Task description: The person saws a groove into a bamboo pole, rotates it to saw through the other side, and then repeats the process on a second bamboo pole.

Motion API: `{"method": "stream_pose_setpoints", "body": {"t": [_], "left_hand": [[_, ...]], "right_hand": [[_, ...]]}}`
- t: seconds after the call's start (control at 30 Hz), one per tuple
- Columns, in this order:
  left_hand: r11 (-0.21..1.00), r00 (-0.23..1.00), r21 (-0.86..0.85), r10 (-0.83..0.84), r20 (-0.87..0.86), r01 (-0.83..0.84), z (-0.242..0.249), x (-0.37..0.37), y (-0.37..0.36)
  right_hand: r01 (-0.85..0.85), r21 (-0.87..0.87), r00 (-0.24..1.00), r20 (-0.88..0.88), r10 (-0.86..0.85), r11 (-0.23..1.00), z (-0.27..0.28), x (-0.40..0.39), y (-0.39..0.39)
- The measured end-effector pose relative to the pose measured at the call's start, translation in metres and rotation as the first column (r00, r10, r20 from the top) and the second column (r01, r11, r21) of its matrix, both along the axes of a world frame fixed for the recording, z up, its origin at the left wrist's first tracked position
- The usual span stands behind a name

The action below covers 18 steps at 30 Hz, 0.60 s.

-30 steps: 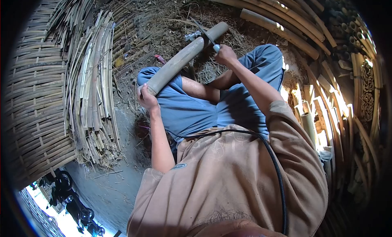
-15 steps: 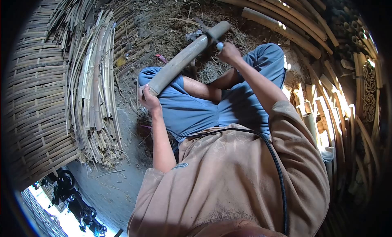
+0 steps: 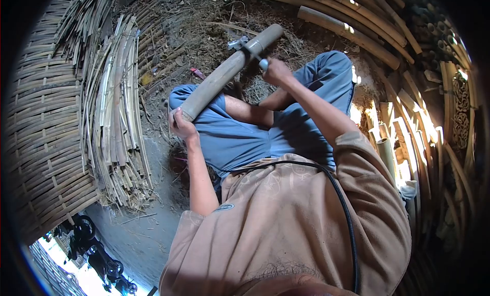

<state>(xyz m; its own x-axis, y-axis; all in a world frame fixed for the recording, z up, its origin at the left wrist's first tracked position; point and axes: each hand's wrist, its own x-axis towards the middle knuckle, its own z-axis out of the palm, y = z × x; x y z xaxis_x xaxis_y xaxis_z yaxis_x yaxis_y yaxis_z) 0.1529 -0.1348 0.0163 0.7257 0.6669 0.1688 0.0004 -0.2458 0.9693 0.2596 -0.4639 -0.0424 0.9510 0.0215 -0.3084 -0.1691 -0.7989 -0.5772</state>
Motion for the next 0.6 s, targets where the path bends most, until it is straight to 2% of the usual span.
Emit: {"method": "stream_pose_setpoints", "body": {"t": [0.1,0.17,0.27,0.4,0.43,0.47,0.53,0.6], "left_hand": [[1.000,1.000,-0.019,0.013,-0.006,-0.014,0.001,0.001,-0.004],[1.000,1.000,-0.018,0.019,-0.009,-0.020,0.005,-0.001,-0.005],[1.000,1.000,0.030,0.003,-0.005,-0.003,-0.001,-0.002,0.001],[0.999,0.999,0.038,-0.025,0.033,0.024,-0.009,0.000,0.006],[0.998,1.000,0.067,-0.010,0.011,0.009,-0.008,0.000,0.005],[0.998,1.000,0.060,-0.020,0.017,0.018,-0.008,0.000,0.004],[0.998,0.999,0.059,-0.036,0.027,0.035,-0.005,-0.001,0.003],[0.997,0.999,0.076,-0.024,0.033,0.021,-0.005,-0.001,0.001]], "right_hand": [[-0.010,0.004,1.000,0.001,0.010,1.000,0.008,-0.018,0.000],[0.132,0.005,0.991,-0.038,-0.132,0.991,-0.012,0.003,-0.005],[0.302,-0.009,0.950,-0.081,-0.302,0.953,-0.003,0.023,-0.006],[0.204,0.000,0.966,-0.160,-0.201,0.979,0.017,0.009,0.004],[0.137,0.008,0.990,-0.041,-0.137,0.991,0.012,-0.004,0.004],[0.083,-0.004,0.997,0.001,-0.083,0.997,0.004,-0.013,0.003],[0.085,0.006,0.996,-0.020,-0.085,0.996,0.003,-0.019,-0.001],[0.169,0.002,0.985,-0.033,-0.168,0.986,0.002,-0.010,-0.006]]}}
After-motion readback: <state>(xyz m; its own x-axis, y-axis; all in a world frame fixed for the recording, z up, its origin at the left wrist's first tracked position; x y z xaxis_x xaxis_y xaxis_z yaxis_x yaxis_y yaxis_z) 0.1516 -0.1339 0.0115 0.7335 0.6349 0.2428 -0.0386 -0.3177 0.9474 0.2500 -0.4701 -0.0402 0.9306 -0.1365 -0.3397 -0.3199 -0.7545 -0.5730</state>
